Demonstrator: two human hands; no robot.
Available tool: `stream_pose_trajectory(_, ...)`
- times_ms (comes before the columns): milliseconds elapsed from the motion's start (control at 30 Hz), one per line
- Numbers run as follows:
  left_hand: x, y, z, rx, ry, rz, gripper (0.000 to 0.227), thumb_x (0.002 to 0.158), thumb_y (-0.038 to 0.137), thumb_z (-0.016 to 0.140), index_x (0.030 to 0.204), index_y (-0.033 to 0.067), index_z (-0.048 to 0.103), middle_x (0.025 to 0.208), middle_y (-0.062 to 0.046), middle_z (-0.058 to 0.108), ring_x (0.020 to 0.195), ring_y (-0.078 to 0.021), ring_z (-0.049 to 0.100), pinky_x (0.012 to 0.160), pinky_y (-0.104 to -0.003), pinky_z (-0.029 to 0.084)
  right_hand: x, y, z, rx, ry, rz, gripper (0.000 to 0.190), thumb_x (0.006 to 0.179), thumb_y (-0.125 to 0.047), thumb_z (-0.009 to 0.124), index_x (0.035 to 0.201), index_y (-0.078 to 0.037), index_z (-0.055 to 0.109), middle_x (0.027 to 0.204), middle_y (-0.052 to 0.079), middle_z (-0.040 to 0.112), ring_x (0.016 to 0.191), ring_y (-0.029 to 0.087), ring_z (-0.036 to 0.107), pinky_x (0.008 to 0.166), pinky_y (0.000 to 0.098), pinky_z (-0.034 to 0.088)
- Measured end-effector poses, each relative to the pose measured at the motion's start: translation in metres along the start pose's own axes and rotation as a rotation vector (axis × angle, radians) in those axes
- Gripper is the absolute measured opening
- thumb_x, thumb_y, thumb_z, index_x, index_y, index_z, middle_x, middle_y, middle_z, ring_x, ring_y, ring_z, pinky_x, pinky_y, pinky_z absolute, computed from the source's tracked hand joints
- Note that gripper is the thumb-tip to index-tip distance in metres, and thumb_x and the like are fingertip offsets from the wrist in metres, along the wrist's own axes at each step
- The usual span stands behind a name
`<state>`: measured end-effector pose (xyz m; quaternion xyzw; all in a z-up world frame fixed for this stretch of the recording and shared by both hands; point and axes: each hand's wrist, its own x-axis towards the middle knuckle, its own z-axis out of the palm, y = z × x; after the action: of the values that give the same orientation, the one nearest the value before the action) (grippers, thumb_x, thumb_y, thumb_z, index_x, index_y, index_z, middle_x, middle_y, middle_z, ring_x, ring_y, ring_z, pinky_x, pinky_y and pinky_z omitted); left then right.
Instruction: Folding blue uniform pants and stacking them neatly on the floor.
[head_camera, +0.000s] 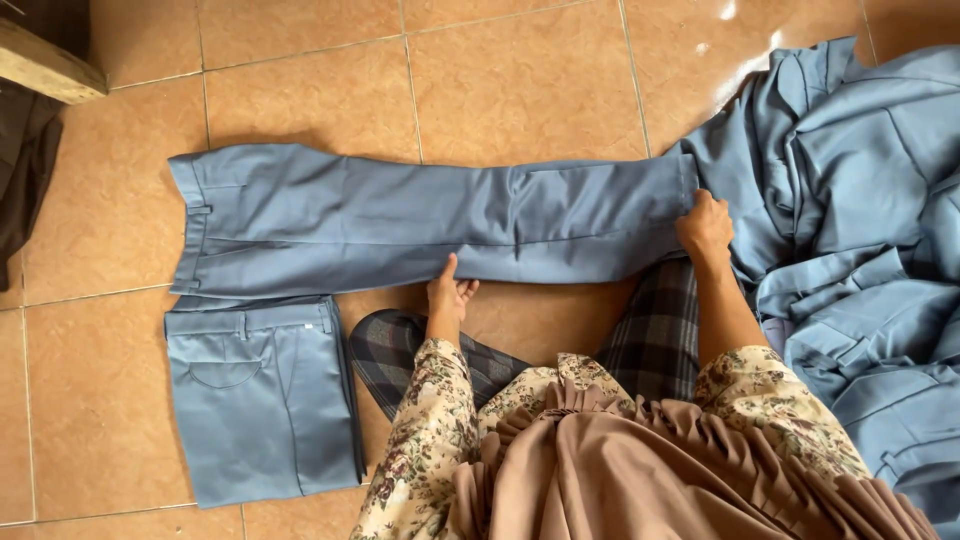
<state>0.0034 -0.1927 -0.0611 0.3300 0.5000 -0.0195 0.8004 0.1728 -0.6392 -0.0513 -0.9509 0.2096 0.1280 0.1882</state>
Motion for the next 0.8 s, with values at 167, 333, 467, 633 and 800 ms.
stream_pose_trajectory(167,0.036,0.031,0.010,-0.257,-0.077,0.049,0.069,0.092,0.029,0.080,0.144,0.0016,0.042,0.144,-0.023,0.042,0.140,-0.0469,0.041,0.107,-0.058,0.048,0.004,0.006,0.005,-0.027,-0.023,-0.056,0.050,0.085,-0.005,0.064,0.131,-0.024,0.071,0.118,0.022,0.064,0.106,0.050,0.068,0.087,0.0601,0.056)
stream_pose_trajectory(333,0.090,0.044,-0.012,-0.088,-0.060,-0.025,0.048,0.104,0.028,0.059,0.136,-0.0046,0.043,0.136,-0.026,0.052,0.115,-0.0395,0.065,0.084,-0.040,0.065,0.015,-0.005,-0.039,0.442,0.036,-0.165,0.060,0.071,0.000,0.071,0.125,-0.026,0.073,0.090,0.013,0.067,0.079,0.027,0.062,0.066,0.0375,0.050)
stream_pose_trajectory(467,0.114,0.068,-0.017,-0.167,-0.101,-0.043,0.021,0.099,0.008,0.052,0.114,-0.0051,0.055,0.096,-0.022,0.074,0.060,-0.0160,0.061,0.048,-0.018,0.045,-0.060,-0.110,-0.171,1.146,-0.113,-0.064,0.044,0.086,0.001,0.062,0.119,-0.027,0.071,0.090,-0.003,0.071,0.050,-0.002,0.047,0.035,0.0171,0.021)
stream_pose_trajectory(633,0.015,0.139,0.008,-0.323,-0.247,0.276,0.015,0.093,0.006,0.063,0.107,0.0012,0.061,0.090,-0.014,0.071,0.077,-0.0183,0.068,0.060,-0.025,0.046,-0.056,-0.130,-0.214,1.460,-0.096,-0.358,0.044,0.090,0.012,0.068,0.125,-0.013,0.072,0.090,-0.002,0.068,0.078,0.003,0.064,0.077,0.0120,0.054)
stream_pose_trajectory(800,0.029,0.122,-0.024,-0.383,-0.348,0.371,0.017,0.089,0.007,0.070,0.103,0.0044,0.060,0.083,-0.012,0.069,0.073,-0.0206,0.066,0.063,-0.030,0.048,-0.054,-0.089,-0.176,1.334,-0.046,-0.355,0.044,0.094,0.005,0.062,0.132,-0.016,0.068,0.094,-0.003,0.065,0.087,0.005,0.065,0.086,0.0144,0.055)
